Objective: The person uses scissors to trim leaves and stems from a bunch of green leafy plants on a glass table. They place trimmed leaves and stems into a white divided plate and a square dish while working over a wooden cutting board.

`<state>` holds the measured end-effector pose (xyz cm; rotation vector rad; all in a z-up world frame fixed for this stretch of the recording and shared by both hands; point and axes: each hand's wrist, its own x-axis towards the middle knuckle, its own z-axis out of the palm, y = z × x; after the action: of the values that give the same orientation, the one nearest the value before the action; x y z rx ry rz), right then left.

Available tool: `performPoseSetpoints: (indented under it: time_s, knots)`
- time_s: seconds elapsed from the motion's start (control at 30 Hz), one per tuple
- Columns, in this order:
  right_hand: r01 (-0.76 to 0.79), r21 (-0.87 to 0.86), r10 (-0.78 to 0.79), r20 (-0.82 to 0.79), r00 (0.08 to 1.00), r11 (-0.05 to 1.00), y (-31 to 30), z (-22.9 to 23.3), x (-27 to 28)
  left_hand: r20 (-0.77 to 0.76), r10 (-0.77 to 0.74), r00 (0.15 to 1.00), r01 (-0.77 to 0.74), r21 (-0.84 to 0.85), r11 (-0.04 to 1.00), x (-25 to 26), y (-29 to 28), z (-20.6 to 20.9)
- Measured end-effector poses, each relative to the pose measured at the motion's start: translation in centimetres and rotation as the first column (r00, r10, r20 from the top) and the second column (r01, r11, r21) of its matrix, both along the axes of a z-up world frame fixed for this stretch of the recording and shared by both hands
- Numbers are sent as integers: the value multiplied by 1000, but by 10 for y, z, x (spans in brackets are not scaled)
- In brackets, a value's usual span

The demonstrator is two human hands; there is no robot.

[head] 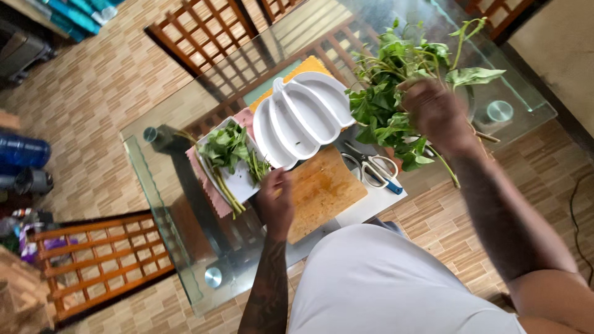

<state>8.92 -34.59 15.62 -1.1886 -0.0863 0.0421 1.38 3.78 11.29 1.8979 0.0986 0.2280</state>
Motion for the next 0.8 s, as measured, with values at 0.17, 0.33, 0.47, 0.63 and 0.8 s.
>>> performPoseSetpoints:
  time_s: [0.17,0.33,0.47,0.63,0.8]
  knots:
    - [-253,-327,274,20,962,911,125,-11,-29,33,-177,984,177,-357,917,19,-41,17]
    - [-472,-627,460,-196,866,620,188,0,-68,-18,51,999,-52,-576,815,31,-33,18]
    - [-397,-760,583,-30,812,514,187,-27,-74,-140,196,971,-240,-528,815,19,-1,-7]
    - [-158,-926,318,-44,947,344,128,-125,-86,-264,233,936,-334,-459,824,-15,54,-41]
    - [212,-967,140,193,971,-140,64,-234,-84,-244,387,889,-457,-517,724,-38,89,-55]
